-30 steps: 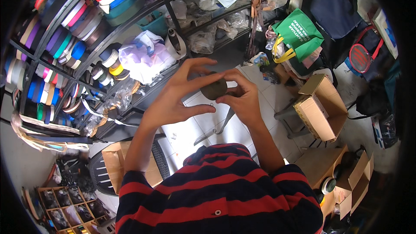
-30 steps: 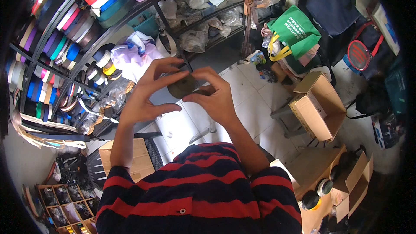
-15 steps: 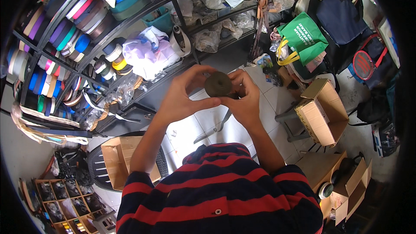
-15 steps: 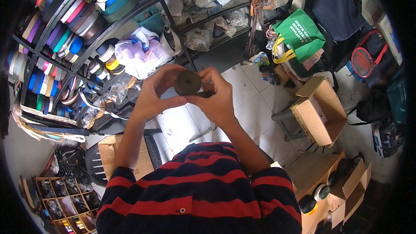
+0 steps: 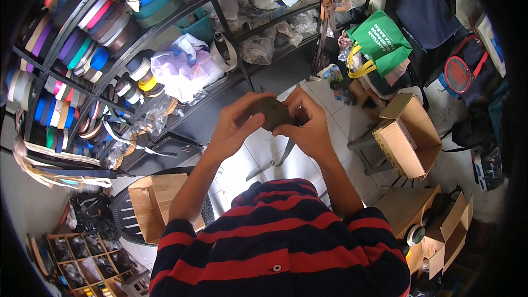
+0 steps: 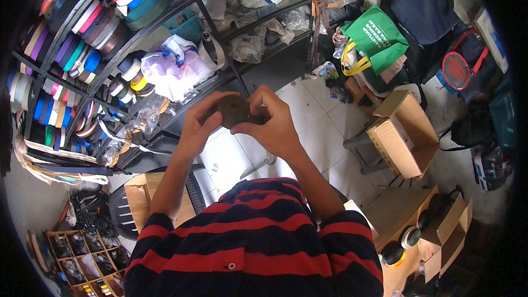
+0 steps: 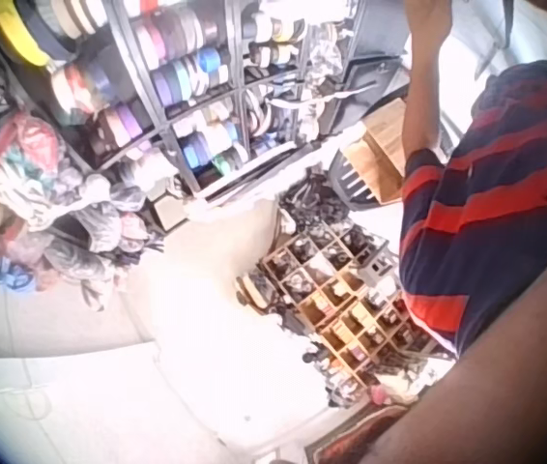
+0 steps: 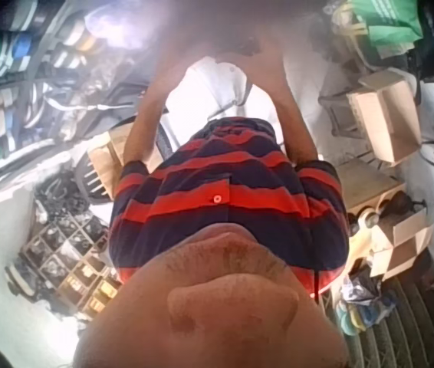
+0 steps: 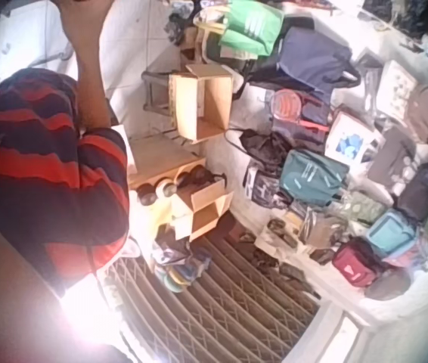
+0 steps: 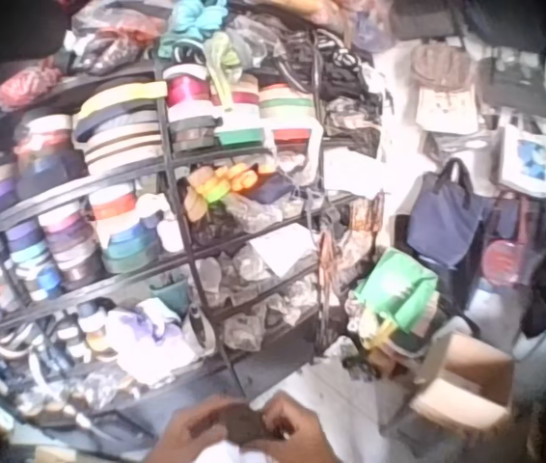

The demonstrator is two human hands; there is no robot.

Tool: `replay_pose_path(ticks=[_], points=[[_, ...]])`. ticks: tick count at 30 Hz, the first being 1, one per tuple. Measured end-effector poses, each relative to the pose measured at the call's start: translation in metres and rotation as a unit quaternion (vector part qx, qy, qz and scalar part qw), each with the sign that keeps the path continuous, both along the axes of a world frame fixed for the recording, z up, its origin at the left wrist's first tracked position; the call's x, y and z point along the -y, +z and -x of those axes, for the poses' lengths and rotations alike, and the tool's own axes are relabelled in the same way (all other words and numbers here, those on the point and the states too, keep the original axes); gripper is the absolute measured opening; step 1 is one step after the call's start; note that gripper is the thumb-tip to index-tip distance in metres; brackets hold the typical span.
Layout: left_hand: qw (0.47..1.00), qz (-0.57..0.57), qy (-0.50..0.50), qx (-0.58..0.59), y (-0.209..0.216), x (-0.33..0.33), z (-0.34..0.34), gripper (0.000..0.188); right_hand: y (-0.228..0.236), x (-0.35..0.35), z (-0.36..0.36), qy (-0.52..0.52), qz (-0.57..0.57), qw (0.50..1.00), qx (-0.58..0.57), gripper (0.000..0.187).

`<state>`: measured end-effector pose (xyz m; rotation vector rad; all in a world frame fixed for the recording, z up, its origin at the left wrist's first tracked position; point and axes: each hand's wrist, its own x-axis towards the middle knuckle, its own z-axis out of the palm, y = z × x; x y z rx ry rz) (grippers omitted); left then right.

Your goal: The person picks up several rolls of tape from a shelf and a box on the floor, holding and turning them one at a time before placing them back onto the shelves.

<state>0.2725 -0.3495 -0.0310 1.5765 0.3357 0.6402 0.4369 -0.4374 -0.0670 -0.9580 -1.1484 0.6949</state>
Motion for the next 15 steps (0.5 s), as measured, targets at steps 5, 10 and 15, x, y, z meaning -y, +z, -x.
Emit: replay_pose_path(ticks=[5, 10, 15], points=[[1.0, 0.025, -0.003, 0.013, -0.014, 0.0, 0.007, 0.036, 0.02, 0.007, 0.005, 0.09, 0.148, 0.977, -0.125, 0.052], [0.998, 0.055, 0.04, 0.014, -0.017, 0.007, 0.011, 0.03, 0.014, 0.003, 0.014, 0.069, 0.106, 0.992, -0.029, 0.057], [0.978, -0.192, 0.062, -0.054, -0.013, -0.001, 0.009, 0.03, 0.0, -0.001, 0.027, -0.04, 0.085, 0.996, -0.002, 0.057]])
